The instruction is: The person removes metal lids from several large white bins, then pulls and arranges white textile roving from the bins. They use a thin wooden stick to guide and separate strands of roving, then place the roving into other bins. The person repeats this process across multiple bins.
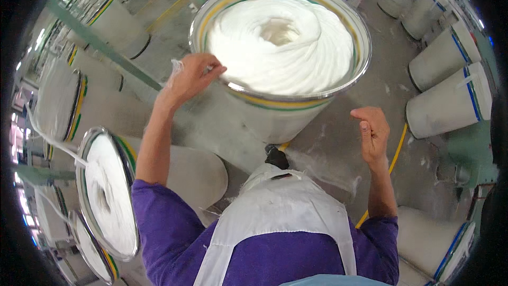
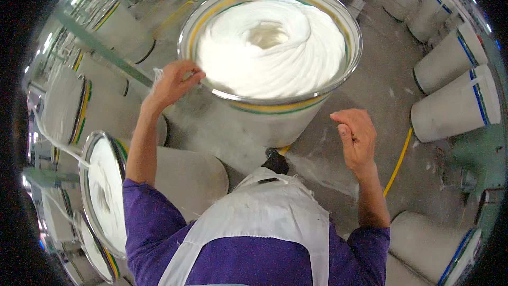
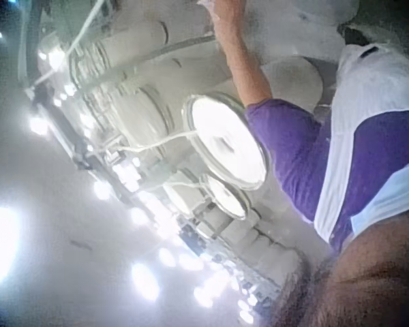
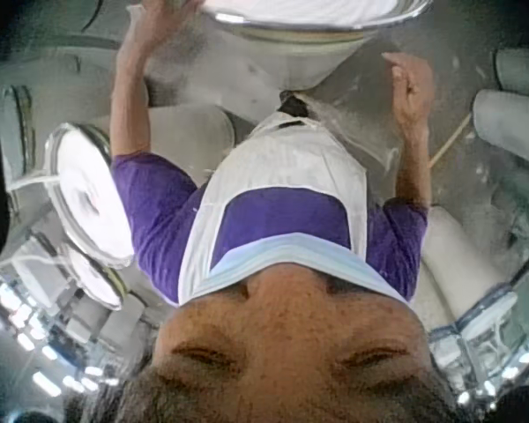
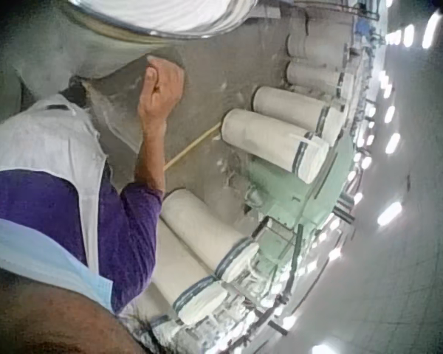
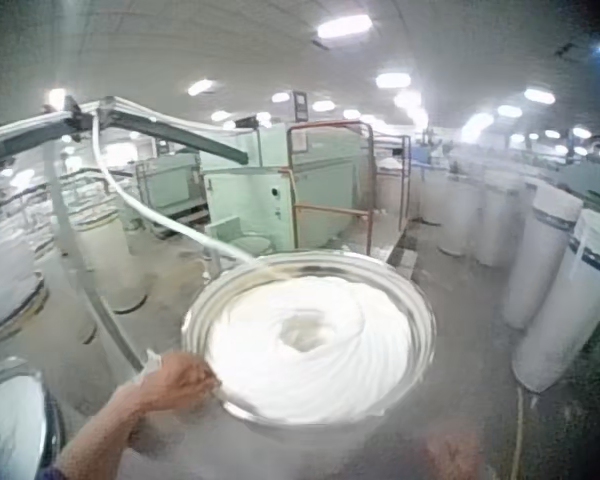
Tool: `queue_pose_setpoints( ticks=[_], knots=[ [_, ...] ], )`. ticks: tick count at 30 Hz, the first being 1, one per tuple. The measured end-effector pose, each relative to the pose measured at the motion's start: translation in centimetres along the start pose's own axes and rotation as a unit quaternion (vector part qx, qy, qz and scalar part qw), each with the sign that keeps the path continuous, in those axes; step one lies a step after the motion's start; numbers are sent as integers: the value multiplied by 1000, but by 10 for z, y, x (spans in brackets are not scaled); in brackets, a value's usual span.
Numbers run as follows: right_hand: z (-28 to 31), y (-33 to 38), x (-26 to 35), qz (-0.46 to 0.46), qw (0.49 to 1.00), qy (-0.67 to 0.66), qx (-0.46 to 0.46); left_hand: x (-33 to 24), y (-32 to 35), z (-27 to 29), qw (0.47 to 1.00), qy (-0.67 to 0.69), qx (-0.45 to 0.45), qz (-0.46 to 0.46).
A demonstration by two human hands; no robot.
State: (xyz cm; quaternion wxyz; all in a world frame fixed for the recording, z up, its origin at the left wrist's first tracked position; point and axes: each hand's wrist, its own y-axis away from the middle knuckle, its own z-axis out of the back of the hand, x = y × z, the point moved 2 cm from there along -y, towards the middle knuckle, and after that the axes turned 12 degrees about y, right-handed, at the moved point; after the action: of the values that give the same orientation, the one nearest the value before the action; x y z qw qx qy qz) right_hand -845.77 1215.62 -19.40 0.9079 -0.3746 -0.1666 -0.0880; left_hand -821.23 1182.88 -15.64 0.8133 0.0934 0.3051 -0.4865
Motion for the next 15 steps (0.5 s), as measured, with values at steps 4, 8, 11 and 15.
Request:
queue_pose_setpoints(
  ticks=[4, 8, 11, 15],
  knots=[
    [-37, -51, -44, 25, 998, 37, -39, 22, -50, -15, 964, -100, 233, 79],
    [-78, -64, -86, 35, 996, 19, -77, 35, -67, -20, 923, -141, 347, 84],
    [-92, -62, -100, 21, 991, -9, -135, 41, -79, -23, 903, -119, 408, 60],
    [-113, -83, -107, 34, 995, -15, -97, 52, -102, -44, 827, 3, 558, 68]
  ],
)
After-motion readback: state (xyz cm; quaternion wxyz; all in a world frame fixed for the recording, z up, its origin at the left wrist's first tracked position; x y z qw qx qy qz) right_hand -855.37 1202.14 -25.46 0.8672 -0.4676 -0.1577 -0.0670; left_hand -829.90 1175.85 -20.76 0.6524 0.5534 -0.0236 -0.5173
